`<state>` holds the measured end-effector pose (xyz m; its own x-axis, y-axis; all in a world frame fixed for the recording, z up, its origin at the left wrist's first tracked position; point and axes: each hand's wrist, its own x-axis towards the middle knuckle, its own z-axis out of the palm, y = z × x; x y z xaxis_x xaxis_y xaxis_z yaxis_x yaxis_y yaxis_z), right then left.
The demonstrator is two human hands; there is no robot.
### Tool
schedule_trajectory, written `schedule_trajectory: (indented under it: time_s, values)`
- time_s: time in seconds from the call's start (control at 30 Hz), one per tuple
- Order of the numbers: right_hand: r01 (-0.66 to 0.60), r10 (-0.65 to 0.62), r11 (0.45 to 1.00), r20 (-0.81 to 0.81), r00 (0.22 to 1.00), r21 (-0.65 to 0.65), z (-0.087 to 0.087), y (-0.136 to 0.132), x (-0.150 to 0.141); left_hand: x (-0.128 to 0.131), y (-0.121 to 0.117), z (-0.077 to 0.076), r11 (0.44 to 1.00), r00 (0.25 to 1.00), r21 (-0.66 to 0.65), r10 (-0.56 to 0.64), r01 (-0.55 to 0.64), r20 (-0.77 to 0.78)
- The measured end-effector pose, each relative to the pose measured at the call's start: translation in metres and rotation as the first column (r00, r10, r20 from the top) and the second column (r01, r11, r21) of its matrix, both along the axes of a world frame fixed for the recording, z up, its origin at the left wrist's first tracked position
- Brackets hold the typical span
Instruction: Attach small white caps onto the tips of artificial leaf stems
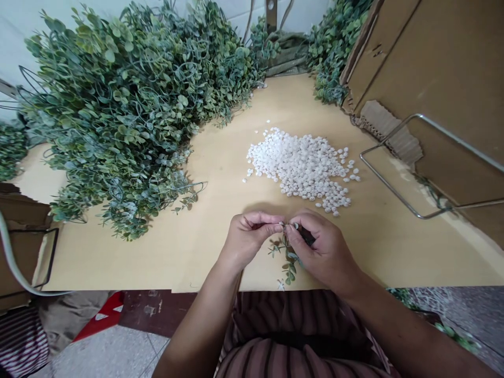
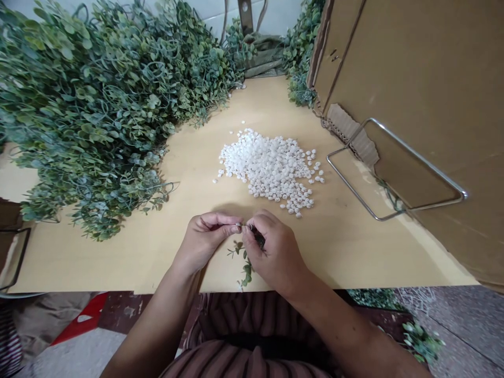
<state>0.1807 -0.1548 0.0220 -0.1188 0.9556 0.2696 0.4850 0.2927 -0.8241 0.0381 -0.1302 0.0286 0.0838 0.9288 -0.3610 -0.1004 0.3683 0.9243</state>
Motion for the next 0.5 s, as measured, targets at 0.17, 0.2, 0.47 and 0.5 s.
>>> schedule_trajectory:
  time_s: [0.17,0.2,0.47,0.5]
  values:
    - [0.017,-0.018,1.000,-0.009,1.000,-0.010,-0.0047,-0.0020,0.0005,0.0014,0.0025,0.0016,0.999,0.999,0.010,-0.051,0.051,0.015]
    - [0.019,-0.019,1.000,-0.014,1.000,-0.009,-0.0052,-0.0021,0.0005,0.0018,0.0029,0.0020,0.998,0.998,0.009,-0.056,0.056,0.014]
    - [0.016,-0.019,0.998,-0.058,0.998,-0.058,-0.0058,-0.0005,0.0022,0.0022,0.0049,-0.0011,0.996,0.996,0.003,-0.089,0.089,0.029]
    - [0.017,-0.020,0.998,-0.062,0.998,-0.061,-0.0062,-0.0004,0.0022,0.0018,0.0049,-0.0014,0.996,0.995,0.004,-0.092,0.092,0.026]
